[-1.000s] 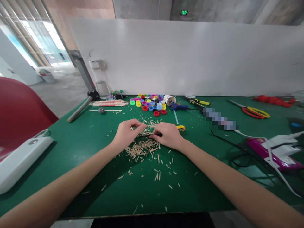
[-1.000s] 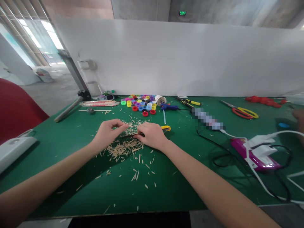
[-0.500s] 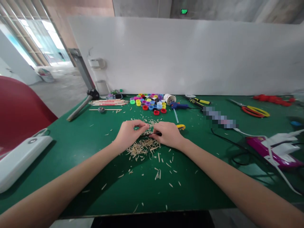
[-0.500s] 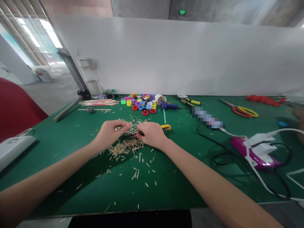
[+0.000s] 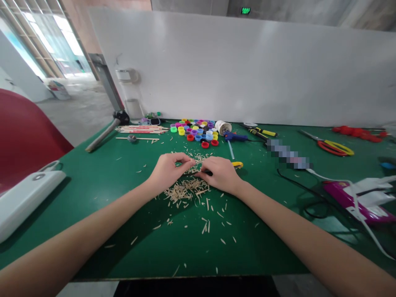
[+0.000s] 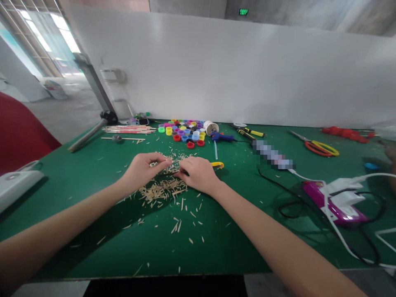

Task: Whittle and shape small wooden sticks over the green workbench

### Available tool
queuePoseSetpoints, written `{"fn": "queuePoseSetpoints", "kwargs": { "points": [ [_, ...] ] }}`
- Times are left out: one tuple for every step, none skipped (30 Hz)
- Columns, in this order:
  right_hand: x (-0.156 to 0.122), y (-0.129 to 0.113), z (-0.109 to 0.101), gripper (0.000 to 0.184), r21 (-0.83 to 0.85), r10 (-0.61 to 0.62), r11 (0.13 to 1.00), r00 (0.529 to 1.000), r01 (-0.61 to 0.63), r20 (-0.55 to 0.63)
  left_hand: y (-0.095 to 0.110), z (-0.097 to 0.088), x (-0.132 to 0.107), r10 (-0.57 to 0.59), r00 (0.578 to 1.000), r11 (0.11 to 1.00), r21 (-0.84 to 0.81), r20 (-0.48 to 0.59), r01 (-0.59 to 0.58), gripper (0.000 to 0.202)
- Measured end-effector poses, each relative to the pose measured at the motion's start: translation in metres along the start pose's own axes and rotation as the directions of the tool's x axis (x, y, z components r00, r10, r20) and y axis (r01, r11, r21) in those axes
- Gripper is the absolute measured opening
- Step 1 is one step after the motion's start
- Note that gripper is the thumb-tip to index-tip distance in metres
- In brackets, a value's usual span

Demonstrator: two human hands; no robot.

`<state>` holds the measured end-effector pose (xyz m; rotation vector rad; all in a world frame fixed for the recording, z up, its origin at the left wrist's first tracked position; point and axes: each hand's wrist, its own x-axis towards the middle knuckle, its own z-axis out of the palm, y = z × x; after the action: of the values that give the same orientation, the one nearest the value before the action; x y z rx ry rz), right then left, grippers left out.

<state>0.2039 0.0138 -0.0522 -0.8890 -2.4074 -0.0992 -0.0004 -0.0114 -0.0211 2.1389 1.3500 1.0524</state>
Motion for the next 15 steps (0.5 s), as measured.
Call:
{"fn": "queuePoseSetpoints", "kwargs": {
  "points": [
    [-0.0002, -0.0004, -0.0004, 0.023, -0.004, 0.001, 1.000, 1.000, -0.001, -0.030, -0.0021, -0.0006, 0.0007, 0.003, 1.000, 1.000, -0.006, -0.005, -0.003, 0.024],
    [0.0000, -0.0008, -0.0008, 0.022, -0.009, 0.006, 1.000, 0.999, -0.006, -0.053, -0.0044, -0.0011, 0.0012, 0.004, 1.000, 1.000, -0.013, -0.013, -0.004, 0.024],
    [0.0004, -0.0011, -0.0014, 0.022, -0.011, 0.014, 1.000, 0.998, -0.015, -0.065, -0.0063, -0.0014, 0.0016, 0.004, 1.000, 1.000, -0.017, -0.019, -0.004, 0.025],
    [0.0010, -0.0013, -0.0018, 0.021, -0.012, 0.025, 1.000, 0.998, -0.025, -0.061, -0.0077, -0.0014, 0.0016, 0.004, 1.000, 1.000, -0.019, -0.023, -0.004, 0.025],
    [0.0017, -0.0014, -0.0022, 0.021, -0.009, 0.032, 0.999, 0.999, -0.032, -0.042, -0.0082, -0.0012, 0.0014, 0.005, 1.000, 1.000, -0.018, -0.024, -0.006, 0.025],
    [0.0023, -0.0014, -0.0025, 0.021, -0.006, 0.036, 0.999, 0.999, -0.036, -0.017, -0.0078, -0.0008, 0.0008, 0.007, 1.000, 1.000, -0.016, -0.020, -0.007, 0.025],
    [0.0027, -0.0014, -0.0025, 0.022, -0.005, 0.034, 0.999, 0.999, -0.034, 0.012, -0.0067, -0.0002, 0.0000, 0.008, 1.000, 1.000, -0.014, -0.010, -0.008, 0.024],
    [0.0028, -0.0014, -0.0024, 0.022, -0.005, 0.028, 1.000, 0.999, -0.028, 0.038, -0.0050, 0.0004, -0.0009, 0.009, 1.000, 1.000, -0.014, 0.001, -0.009, 0.023],
    [0.0026, -0.0014, -0.0023, 0.023, -0.008, 0.019, 1.000, 0.998, -0.019, 0.058, -0.0033, 0.0010, -0.0017, 0.012, 1.000, 1.000, -0.015, 0.013, -0.012, 0.021],
    [0.0022, -0.0014, -0.0021, 0.024, -0.011, 0.008, 1.000, 0.998, -0.008, 0.069, -0.0019, 0.0014, -0.0024, 0.017, 1.000, 1.000, -0.016, 0.023, -0.017, 0.021],
    [0.0015, -0.0015, -0.0019, 0.025, -0.014, -0.001, 1.000, 0.998, 0.002, 0.065, -0.0009, 0.0016, -0.0028, 0.021, 0.999, 1.000, -0.014, 0.030, -0.021, 0.020],
    [0.0008, -0.0016, -0.0017, 0.026, -0.017, -0.007, 1.000, 0.999, 0.007, 0.046, -0.0007, 0.0015, -0.0028, 0.025, 0.999, 1.000, -0.008, 0.031, -0.025, 0.021],
    [0.0002, -0.0017, -0.0016, 0.026, -0.020, -0.010, 1.000, 1.000, 0.011, 0.018, -0.0011, 0.0012, -0.0026, 0.028, 0.999, 1.000, 0.002, 0.027, -0.028, 0.022],
    [-0.0002, -0.0017, -0.0015, 0.026, -0.024, -0.011, 1.000, 1.000, 0.010, -0.014, -0.0021, 0.0007, -0.0021, 0.027, 0.999, 1.000, 0.012, 0.023, -0.027, 0.023],
    [-0.0004, -0.0017, -0.0013, 0.026, -0.029, -0.008, 1.000, 0.999, 0.007, -0.042, -0.0034, 0.0002, -0.0015, 0.023, 1.000, 1.000, 0.020, 0.018, -0.024, 0.024]
  ]
}}
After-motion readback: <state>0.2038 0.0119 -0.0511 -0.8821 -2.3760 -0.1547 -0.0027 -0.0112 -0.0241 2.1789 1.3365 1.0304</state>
